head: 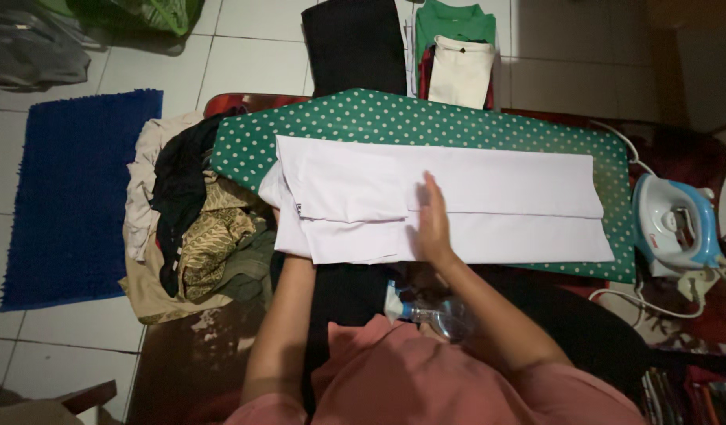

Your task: The person irons a white shirt on a green polka-dot ironing board, sprays it with water, and folds it neatly. They then place the folded shirt on a pile of other clothes and pick up an orange garment from a nearby chair.

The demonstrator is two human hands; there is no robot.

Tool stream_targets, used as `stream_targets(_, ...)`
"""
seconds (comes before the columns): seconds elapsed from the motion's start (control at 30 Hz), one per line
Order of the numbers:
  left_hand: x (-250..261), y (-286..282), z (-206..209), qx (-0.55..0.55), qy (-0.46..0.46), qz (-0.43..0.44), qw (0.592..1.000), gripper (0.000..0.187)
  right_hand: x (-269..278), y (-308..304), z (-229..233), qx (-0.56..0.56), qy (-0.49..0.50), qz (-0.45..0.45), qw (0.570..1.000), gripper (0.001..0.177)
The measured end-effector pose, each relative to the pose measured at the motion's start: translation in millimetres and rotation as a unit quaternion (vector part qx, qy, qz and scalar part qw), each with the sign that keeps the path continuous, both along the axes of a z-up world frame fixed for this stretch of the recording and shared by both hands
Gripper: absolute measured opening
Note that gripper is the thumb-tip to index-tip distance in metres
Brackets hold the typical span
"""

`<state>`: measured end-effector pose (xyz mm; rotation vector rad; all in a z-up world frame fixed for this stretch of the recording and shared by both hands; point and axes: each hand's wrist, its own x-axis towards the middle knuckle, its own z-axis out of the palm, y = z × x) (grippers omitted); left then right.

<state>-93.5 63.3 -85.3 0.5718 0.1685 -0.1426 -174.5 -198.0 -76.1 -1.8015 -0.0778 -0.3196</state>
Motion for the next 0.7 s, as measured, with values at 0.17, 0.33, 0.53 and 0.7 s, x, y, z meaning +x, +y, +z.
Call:
stream_targets(0.17, -6.1, 5.2, -2.0, -0.028, 0.005, 0.012, 1.000, 0.062, 66.3, 78.8, -7.2, 0.018, 0.018, 0.181, 0.983, 0.059)
stream_targets(0.33, -2.2, -1.3, 12.4, -0.099, -0.002, 0.019, 0.995, 0.063, 87.2, 115.7, 6.5, -0.046, 0.052, 0.194, 0.978, 0.062)
stream_targets(0.53, -0.7, -85.7, 84.8, 0.007, -0.074, -0.077, 0.994, 0.064, 78.4, 44.2, 82.2, 0.317, 0.056, 0.210, 0.923, 0.079)
stream_targets(0.7, -12.7, -240.1, 122.8, 0.013, -0.091, -0.242, 0.966, 0.071, 45.7, -91.7, 159.9, 0.430, 0.006, 0.168, 0.887, 0.079)
